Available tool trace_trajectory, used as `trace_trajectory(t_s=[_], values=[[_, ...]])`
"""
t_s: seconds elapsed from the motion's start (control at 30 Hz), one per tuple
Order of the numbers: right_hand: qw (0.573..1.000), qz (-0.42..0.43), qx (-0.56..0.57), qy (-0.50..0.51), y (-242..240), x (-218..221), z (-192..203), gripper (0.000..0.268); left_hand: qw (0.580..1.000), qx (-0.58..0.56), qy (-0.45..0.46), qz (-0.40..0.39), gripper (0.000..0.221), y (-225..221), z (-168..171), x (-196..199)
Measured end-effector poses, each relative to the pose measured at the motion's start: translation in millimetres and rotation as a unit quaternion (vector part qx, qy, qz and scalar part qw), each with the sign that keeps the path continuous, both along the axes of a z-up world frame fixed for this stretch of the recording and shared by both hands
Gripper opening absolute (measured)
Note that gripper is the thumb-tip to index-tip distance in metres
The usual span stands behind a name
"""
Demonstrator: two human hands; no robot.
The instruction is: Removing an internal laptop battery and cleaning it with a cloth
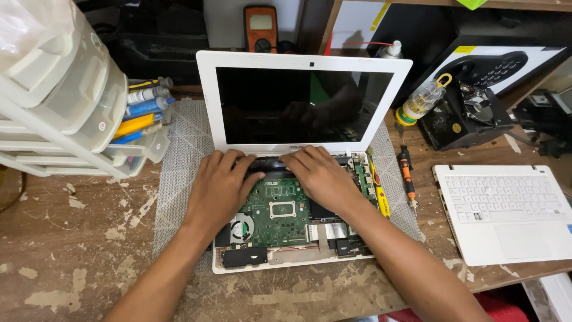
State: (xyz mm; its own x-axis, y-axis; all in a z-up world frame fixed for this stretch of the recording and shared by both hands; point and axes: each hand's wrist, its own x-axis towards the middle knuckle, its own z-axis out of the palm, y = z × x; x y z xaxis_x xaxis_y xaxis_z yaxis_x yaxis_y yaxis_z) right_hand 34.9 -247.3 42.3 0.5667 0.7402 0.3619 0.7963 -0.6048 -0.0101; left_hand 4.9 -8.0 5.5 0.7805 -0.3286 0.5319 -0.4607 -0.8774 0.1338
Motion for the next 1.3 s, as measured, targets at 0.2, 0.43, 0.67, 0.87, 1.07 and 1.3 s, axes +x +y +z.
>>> trace_trajectory(t_s=[0.2, 0.43, 0.67, 0.87, 1.07, 1.3], values=[[1.000, 0.015, 0.012, -0.014, -1.3, -4.0, -6.9, 0.034, 0.999, -0.012, -0.042, -0.022, 0.034, -0.1, 1.1, 0.0], [0.995, 0.046, 0.035, -0.084, 7.7, -24.5, 17.3, 0.029, 0.997, 0.003, -0.058, -0.052, 0.045, -8.7, 2.5, -8.0], [0.992, 0.034, 0.097, -0.069, -10.1, -48.2, 22.9, 0.021, 0.995, -0.034, -0.056, -0.079, 0.046, -2.6, -10.9, -6.8], [0.953, 0.230, -0.055, 0.189, -17.9, -69.3, 3.5, 0.058, 0.988, -0.125, 0.061, -0.065, 0.049, 6.4, -2.1, -11.5], [0.964, 0.195, -0.065, 0.170, -18.3, -66.7, -3.1, 0.053, 0.987, -0.107, 0.115, -0.024, 0.051, 9.5, 0.7, -12.5], [0.968, 0.178, -0.035, 0.176, -18.7, -61.9, 11.9, 0.026, 0.985, -0.153, 0.022, -0.078, 0.041, 10.8, 9.3, -16.0]])
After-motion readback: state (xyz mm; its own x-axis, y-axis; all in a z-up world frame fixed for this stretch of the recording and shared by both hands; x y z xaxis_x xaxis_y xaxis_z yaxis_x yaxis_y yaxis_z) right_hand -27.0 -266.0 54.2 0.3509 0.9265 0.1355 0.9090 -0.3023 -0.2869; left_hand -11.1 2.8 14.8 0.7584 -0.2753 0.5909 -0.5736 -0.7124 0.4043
